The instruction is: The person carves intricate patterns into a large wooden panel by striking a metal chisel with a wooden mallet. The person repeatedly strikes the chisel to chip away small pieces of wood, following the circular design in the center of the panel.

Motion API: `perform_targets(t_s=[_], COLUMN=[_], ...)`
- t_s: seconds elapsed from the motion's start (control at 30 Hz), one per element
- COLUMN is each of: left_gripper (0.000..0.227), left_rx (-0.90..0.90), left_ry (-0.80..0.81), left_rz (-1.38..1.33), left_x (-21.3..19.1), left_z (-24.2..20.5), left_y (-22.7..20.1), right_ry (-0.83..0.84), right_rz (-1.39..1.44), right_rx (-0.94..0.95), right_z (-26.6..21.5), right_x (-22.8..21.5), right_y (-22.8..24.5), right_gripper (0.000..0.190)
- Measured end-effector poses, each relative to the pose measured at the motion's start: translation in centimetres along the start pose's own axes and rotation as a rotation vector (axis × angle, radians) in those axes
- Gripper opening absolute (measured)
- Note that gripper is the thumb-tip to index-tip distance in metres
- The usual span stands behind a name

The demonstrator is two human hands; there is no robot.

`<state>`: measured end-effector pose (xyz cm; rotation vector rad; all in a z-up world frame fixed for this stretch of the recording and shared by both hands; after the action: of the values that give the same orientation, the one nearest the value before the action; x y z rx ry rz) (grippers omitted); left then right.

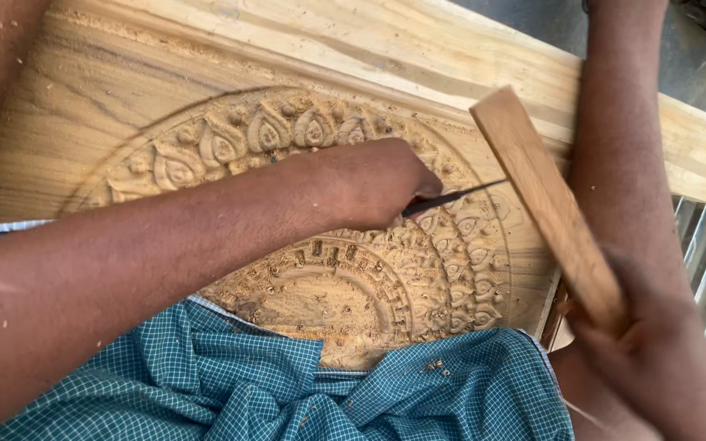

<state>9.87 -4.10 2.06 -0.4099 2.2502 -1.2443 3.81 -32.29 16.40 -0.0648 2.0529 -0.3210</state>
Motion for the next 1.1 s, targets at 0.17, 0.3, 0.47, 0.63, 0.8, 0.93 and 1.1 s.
perform_targets(t_s=[0.17,0.3,0.47,0.63,0.8,0.93,1.1], left_gripper=[0.027,0.032,0.038,0.032,0.047,0.046,0.031], left_rx=[-0.031,-0.148,-0.077,-0.142,-0.154,-0.205,-0.175], left_ry=[-0.099,-0.133,-0.296,-0.321,-0.425,-0.437,-0.396], left_rz=[-0.020,-0.102,-0.105,-0.122,-0.200,-0.175,-0.298], left_x=[0.4,0.4,1.3,1.7,2.7,2.8,2.2], left_z=[-0.6,-1.5,-2.9,-3.3,-5.0,-4.8,-5.0], left_y=[0.3,0.1,0.4,0.4,0.5,0.3,-0.2], right_ry=[-0.155,-0.125,-0.020,-0.220,-0.029,-0.242,-0.055], right_rz=[0.382,0.180,-0.083,0.077,-0.278,0.197,-0.163], right_rx=[0.190,-0.263,0.139,-0.283,-0.112,-0.333,-0.157], right_z=[1.6,2.6,3.4,2.2,2.7,3.2,3.1], right_x=[-1.1,-2.3,-3.7,-6.3,-6.0,-6.1,-4.3], right_y=[0.1,1.6,4.6,9.0,9.6,8.6,8.2], right_gripper=[0.041,0.050,0.032,0.050,0.040,0.060,0.037])
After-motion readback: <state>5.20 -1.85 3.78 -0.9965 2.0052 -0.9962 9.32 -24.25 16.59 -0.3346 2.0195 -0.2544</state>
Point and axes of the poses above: each hand's wrist, its own z-axis towards the middle knuckle, its own x-axis out of the palm, y = z × x, the point moved 2 cm from there along z, towards the middle knuckle, and after that the axes turned 3 degrees about -z, right-handed, at the moved point
